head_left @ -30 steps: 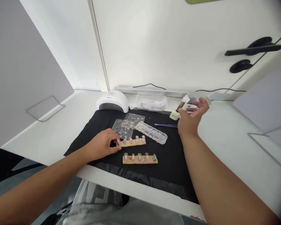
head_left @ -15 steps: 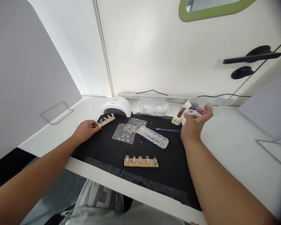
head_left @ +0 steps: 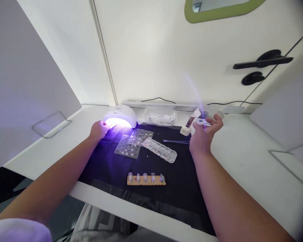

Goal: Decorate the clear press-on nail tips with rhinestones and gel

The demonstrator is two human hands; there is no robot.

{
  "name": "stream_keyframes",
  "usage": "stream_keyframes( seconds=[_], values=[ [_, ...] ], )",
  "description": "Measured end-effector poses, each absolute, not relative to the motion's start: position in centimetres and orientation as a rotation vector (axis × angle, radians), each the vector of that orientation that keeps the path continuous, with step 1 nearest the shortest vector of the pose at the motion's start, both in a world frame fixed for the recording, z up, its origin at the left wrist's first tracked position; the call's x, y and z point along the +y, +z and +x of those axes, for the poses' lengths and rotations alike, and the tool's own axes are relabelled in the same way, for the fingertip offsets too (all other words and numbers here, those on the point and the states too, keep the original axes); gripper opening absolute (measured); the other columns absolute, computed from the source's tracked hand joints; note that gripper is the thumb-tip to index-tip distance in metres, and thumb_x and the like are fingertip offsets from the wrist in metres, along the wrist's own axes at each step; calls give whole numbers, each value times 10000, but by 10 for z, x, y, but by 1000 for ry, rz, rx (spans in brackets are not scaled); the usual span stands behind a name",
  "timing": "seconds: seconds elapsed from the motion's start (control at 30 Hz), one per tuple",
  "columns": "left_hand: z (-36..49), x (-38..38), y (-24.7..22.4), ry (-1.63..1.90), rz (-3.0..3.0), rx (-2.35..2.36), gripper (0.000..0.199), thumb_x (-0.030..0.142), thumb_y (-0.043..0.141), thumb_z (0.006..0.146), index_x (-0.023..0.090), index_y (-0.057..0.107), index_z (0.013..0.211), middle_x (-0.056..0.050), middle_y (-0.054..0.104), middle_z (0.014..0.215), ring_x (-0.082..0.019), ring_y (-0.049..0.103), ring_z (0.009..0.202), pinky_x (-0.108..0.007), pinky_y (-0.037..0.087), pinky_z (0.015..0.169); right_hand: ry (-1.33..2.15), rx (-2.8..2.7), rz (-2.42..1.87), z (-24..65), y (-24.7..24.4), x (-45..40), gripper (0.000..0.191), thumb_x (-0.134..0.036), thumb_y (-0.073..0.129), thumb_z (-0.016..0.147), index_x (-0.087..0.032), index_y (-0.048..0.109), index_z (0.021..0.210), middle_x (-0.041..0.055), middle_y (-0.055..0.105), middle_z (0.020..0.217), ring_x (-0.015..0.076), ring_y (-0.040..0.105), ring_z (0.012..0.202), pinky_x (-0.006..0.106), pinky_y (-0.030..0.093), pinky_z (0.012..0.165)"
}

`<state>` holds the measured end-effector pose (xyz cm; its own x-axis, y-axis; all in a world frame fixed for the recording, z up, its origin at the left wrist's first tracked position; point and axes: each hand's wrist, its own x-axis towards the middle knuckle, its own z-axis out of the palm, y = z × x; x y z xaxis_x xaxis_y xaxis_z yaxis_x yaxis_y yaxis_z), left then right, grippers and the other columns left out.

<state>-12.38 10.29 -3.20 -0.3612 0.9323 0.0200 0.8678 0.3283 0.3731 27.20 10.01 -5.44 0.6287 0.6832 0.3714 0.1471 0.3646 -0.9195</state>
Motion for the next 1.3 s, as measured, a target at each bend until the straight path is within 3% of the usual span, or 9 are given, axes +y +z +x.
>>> stream_keyframes(
  seconds=[0.4, 0.6, 0.7, 0.8, 0.87, 0.93, 1.03, 1.3],
  values=[
    [-120, 92, -31, 617, 1770, 2171, 346, 349, 598, 952, 152, 586, 1237, -100, 617, 1234, -223, 635, 1056, -434, 562, 892, 369, -860, -1175, 273, -59, 101, 678, -168, 607, 705, -257, 340, 1322, 89, 458, 1243, 208, 543, 960, 449, 453, 949],
    [-130, 84, -9, 930, 1815, 2344, 322, 347, 542, 973, 141, 569, 1219, -88, 638, 1127, -203, 641, 957, -401, 556, 843, 361, -838, -1156, 274, -58, 102, 643, -184, 605, 696, -251, 360, 1287, 51, 464, 1189, 161, 524, 845, 442, 449, 947],
    [-131, 94, 9, 1027, 1941, 2356, 329, 291, 473, 966, 146, 528, 1257, -101, 620, 1163, -227, 610, 1009, -400, 517, 911, 356, -825, -1146, 274, -58, 102, 634, -199, 599, 688, -266, 363, 1272, 28, 459, 1171, 146, 515, 815, 447, 449, 955],
    [-123, 115, 23, 914, 2153, 2232, 342, 314, 513, 947, 193, 546, 1265, -87, 580, 1294, -230, 581, 1100, -374, 500, 953, 351, -819, -1140, 275, -59, 103, 640, -201, 598, 686, -277, 362, 1275, 20, 459, 1176, 145, 511, 818, 453, 435, 969],
    [-113, 130, 27, 750, 2273, 2160, 372, 347, 579, 938, 202, 561, 1280, -92, 566, 1333, -252, 555, 1178, -442, 477, 1007, 354, -814, -1138, 275, -60, 103, 645, -200, 599, 686, -272, 363, 1282, 27, 458, 1187, 153, 512, 837, 447, 430, 967],
    [-103, 143, 28, 600, 2344, 2132, 395, 368, 599, 943, 180, 562, 1288, -110, 556, 1346, -265, 565, 1190, -500, 486, 1003, 357, -807, -1136, 275, -60, 103, 652, -204, 603, 683, -261, 363, 1286, 39, 457, 1194, 163, 510, 851, 440, 431, 951],
    [-92, 159, 26, 438, 2386, 2137, 388, 367, 594, 952, 168, 565, 1284, -114, 574, 1321, -254, 596, 1151, -489, 521, 966, 361, -807, -1140, 275, -59, 103, 657, -230, 609, 680, -253, 358, 1287, 45, 455, 1191, 166, 503, 845, 435, 432, 930],
    [-84, 173, 29, 292, 2491, 2117, 425, 378, 594, 948, 183, 546, 1323, -120, 504, 1422, -296, 516, 1273, -556, 441, 1055, 379, -788, -1166, 274, -58, 104, 643, -248, 589, 693, -259, 342, 1287, 52, 457, 1206, 163, 485, 864, 422, 446, 899]
  ],
)
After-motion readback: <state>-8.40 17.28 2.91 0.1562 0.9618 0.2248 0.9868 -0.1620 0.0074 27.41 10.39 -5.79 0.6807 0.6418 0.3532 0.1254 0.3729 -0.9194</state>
